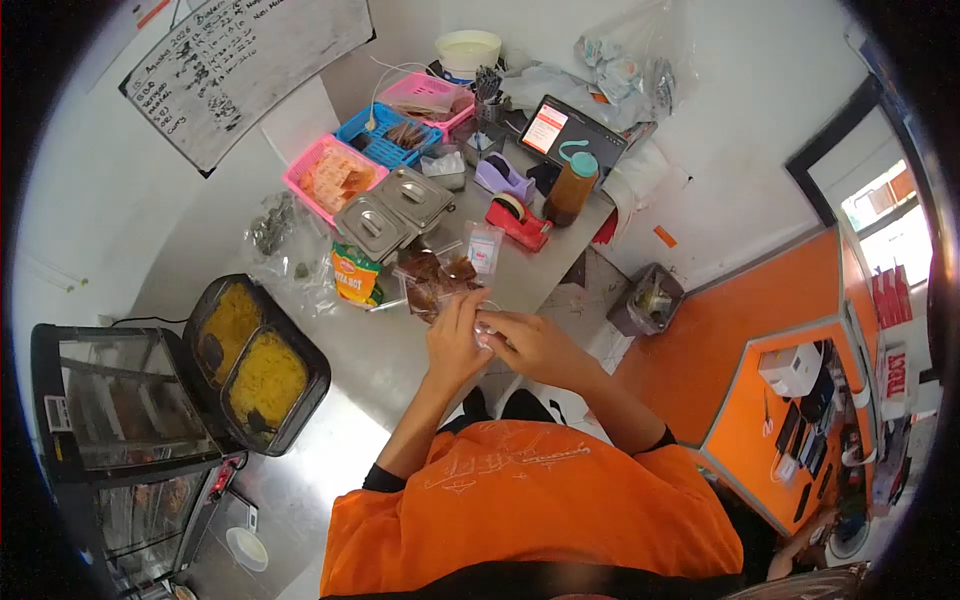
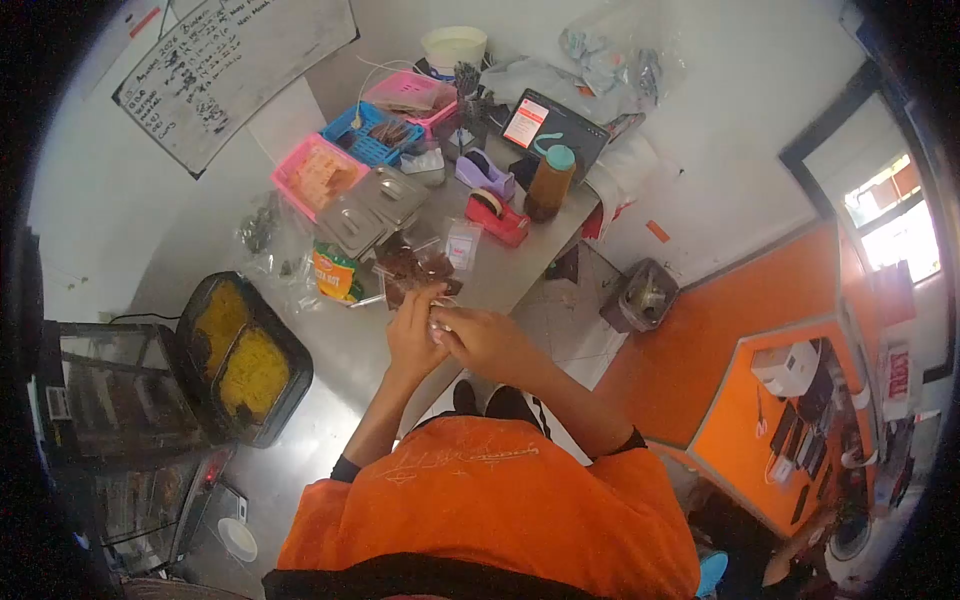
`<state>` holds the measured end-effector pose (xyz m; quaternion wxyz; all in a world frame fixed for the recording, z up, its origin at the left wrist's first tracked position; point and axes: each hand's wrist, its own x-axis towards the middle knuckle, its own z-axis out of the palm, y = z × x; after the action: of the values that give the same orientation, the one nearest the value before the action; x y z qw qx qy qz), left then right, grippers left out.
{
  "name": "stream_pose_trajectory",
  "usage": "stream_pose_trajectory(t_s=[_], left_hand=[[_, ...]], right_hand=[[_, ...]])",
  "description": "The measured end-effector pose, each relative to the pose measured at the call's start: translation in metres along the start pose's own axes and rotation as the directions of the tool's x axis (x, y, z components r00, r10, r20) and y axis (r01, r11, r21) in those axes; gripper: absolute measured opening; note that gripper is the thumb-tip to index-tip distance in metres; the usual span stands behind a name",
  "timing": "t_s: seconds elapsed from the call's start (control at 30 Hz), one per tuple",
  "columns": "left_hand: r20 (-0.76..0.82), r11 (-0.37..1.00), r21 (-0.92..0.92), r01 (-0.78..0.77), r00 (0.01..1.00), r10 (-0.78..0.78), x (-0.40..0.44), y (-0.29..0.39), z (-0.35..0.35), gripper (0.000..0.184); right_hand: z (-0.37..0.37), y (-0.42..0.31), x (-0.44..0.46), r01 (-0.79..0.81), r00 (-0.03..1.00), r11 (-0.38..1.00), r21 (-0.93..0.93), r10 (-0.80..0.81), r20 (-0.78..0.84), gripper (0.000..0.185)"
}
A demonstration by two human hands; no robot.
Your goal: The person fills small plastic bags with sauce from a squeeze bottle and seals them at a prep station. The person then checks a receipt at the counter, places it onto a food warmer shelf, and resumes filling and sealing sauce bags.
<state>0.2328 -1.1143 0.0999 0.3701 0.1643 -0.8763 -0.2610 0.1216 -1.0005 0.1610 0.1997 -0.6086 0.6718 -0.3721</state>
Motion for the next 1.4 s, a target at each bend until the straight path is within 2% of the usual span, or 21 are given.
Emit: stream_pose_trajectory(t_s=[0.07,0.17,0.2,0.23,0.27,0.3,0.33,0.4,0.43,0.5,0.53,0.63,0.67,0.73,0.8,0.9,1.0,1.1,1.2,1.4], left_hand=[[-0.019,0.997,-0.043,0.061,0.998,-0.062,0.010,-0.009,0.012,0.056],[-0.132,0.985,-0.058,0.163,0.977,-0.170,0.027,-0.023,0.029,0.056],[-0.185,0.978,-0.055,0.200,0.961,-0.207,0.033,-0.027,0.035,0.057],[-0.173,0.951,-0.155,0.266,0.941,-0.291,0.039,-0.030,0.041,0.058],[-0.155,0.910,-0.253,0.329,0.914,-0.374,0.044,-0.032,0.046,0.060],[-0.135,0.855,-0.347,0.387,0.881,-0.453,0.050,-0.032,0.054,0.061],[-0.088,0.749,-0.522,0.409,0.847,-0.524,0.056,-0.033,0.066,0.064],[-0.028,0.587,-0.704,0.400,0.810,-0.585,0.082,-0.017,0.082,0.061],[0.008,0.498,-0.777,0.385,0.798,-0.603,0.094,-0.012,0.090,0.060],[0.055,0.538,-0.724,0.431,0.814,-0.578,0.111,-0.014,0.104,0.061],[0.092,0.551,-0.695,0.461,0.818,-0.568,0.120,-0.011,0.109,0.062],[0.261,0.438,-0.707,0.555,0.781,-0.568,0.139,0.007,0.121,0.056],[0.302,0.422,-0.715,0.558,0.791,-0.533,0.144,0.008,0.125,0.059],[0.388,0.383,-0.725,0.573,0.799,-0.460,0.148,0.010,0.132,0.065],[0.417,0.302,-0.783,0.544,0.819,-0.394,0.155,0.023,0.132,0.070],[0.415,0.225,-0.844,0.486,0.860,-0.298,0.163,0.034,0.135,0.075],[0.419,0.175,-0.865,0.470,0.869,-0.262,0.162,0.036,0.138,0.077],[0.448,0.113,-0.865,0.488,0.855,-0.262,0.159,0.038,0.134,0.079],[0.443,0.101,-0.873,0.478,0.862,-0.246,0.160,0.041,0.132,0.080],[0.426,0.137,-0.878,0.459,0.879,-0.213,0.173,0.047,0.130,0.085]], right_hand=[[-0.004,0.026,0.010,0.097,0.994,0.994,0.042,-0.095,-0.062,0.035],[-0.036,0.076,0.025,-0.036,0.924,0.946,0.323,0.155,-0.351,0.040],[-0.040,0.134,0.034,0.020,0.827,0.983,0.183,0.087,-0.555,0.055],[-0.047,0.183,0.046,-0.006,0.745,0.990,0.142,0.099,-0.660,0.071],[-0.054,0.233,0.059,-0.041,0.649,0.993,0.109,0.110,-0.753,0.087],[-0.063,0.261,0.069,-0.126,0.596,0.974,0.186,0.224,-0.771,0.104],[-0.069,0.287,0.076,-0.165,0.618,0.981,0.099,0.181,-0.765,0.110],[-0.079,0.336,0.098,-0.210,0.658,0.974,-0.079,0.082,-0.748,0.123],[-0.082,0.359,0.106,-0.160,0.662,0.987,0.033,0.132,-0.738,0.123],[-0.084,0.393,0.121,-0.067,0.664,0.962,0.264,0.240,-0.708,0.124],[-0.086,0.396,0.126,-0.126,0.659,0.983,0.133,0.183,-0.730,0.118],[-0.095,0.402,0.132,-0.025,0.805,0.999,-0.024,0.006,-0.593,0.105],[-0.102,0.391,0.134,0.025,0.823,0.999,-0.041,-0.044,-0.566,0.096],[-0.129,0.366,0.143,0.270,0.834,0.958,-0.100,-0.285,-0.472,0.094],[-0.156,0.346,0.155,0.464,0.784,0.867,-0.182,-0.498,-0.370,0.090],[-0.209,0.286,0.171,0.692,0.626,0.649,-0.315,-0.757,-0.187,0.081],[-0.242,0.255,0.184,0.803,0.503,0.480,-0.352,-0.864,-0.031,0.067],[-0.259,0.234,0.188,0.826,0.398,0.332,-0.456,-0.916,0.054,0.055],[-0.269,0.227,0.190,0.814,0.345,0.244,-0.527,-0.933,0.100,0.045],[-0.289,0.201,0.192,0.755,0.209,0.007,-0.655,-0.951,0.230,0.044]])
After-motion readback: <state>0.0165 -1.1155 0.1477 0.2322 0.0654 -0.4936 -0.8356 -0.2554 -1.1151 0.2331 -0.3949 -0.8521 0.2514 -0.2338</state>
